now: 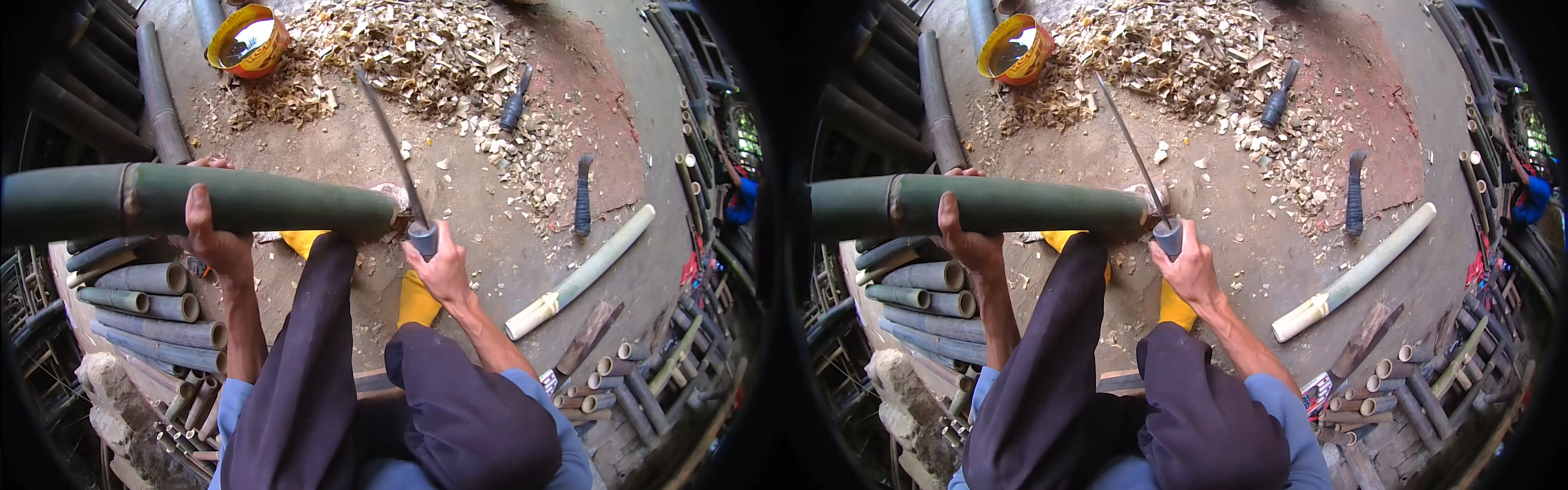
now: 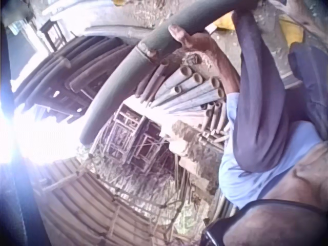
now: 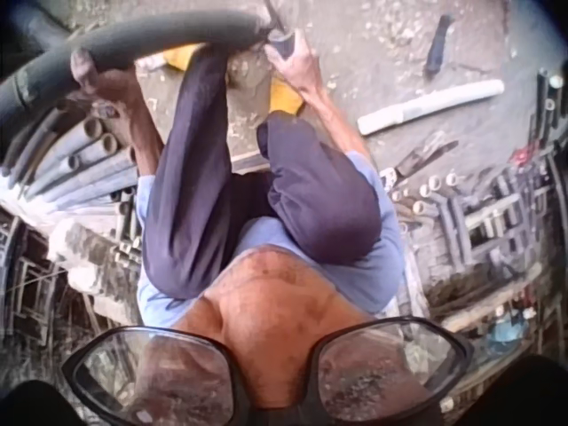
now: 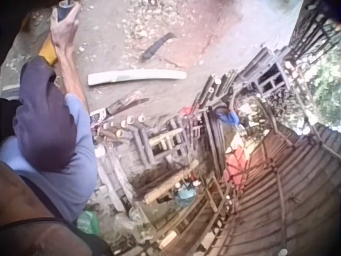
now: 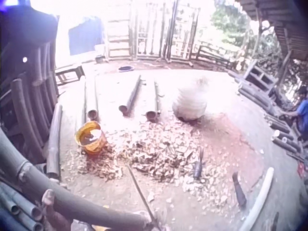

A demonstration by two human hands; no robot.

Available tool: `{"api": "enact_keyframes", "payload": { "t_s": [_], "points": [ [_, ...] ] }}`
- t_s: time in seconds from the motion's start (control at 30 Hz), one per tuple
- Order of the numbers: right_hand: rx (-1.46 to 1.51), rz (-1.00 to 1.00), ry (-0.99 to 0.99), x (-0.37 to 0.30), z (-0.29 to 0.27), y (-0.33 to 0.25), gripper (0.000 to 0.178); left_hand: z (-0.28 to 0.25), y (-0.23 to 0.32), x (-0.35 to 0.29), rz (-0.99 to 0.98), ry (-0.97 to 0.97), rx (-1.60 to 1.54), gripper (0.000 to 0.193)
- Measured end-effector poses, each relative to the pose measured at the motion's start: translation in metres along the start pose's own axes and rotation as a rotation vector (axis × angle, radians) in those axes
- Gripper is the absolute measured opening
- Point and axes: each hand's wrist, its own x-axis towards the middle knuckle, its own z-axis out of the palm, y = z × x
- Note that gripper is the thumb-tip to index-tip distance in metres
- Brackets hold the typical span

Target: The person uses a machete to cut and shape sections of bamboo while sitting on a stool on a dirt floor, handling various bamboo poles and using a wooden block for support.

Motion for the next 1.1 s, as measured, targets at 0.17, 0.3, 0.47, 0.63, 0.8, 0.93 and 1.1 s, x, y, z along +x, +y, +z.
{"api": "enact_keyframes", "payload": {
  "t_s": [0.17, 0.3, 0.47, 0.63, 0.8, 0.93, 1.1],
  "points": [
    [-0.055, -0.242, 0.184, -0.001, -0.004, -0.027, 0.037, 0.025, 0.006, -0.014, 0.077, -0.056, 0.07, 0.05],
    [-0.16, 0.038, -0.027, 0.014, 0.013, 0.037, 0.032, 0.037, 0.0, -0.015, 0.092, -0.06, 0.105, 0.051],
    [0.098, -0.027, 0.048, 0.001, 0.0, -0.021, 0.029, 0.017, 0.004, -0.009, 0.127, -0.171, 0.047, 0.05],
    [-0.185, 0.084, -0.095, 0.011, 0.016, 0.042, 0.031, 0.024, -0.001, -0.013, 0.151, -0.223, 0.044, 0.062],
    [-0.067, 0.098, -0.091, 0.008, -0.001, 0.012, 0.032, 0.015, 0.002, -0.005, 0.205, -0.243, -0.075, 0.065],
    [0.017, -0.281, 0.183, 0.002, -0.005, -0.031, 0.035, 0.001, 0.006, 0.007, 0.233, -0.392, -0.094, 0.069],
    [-0.133, 0.214, -0.13, 0.025, 0.013, 0.039, 0.033, 0.006, -0.001, 0.005, 0.22, -0.526, -0.163, 0.073]
  ]
}}
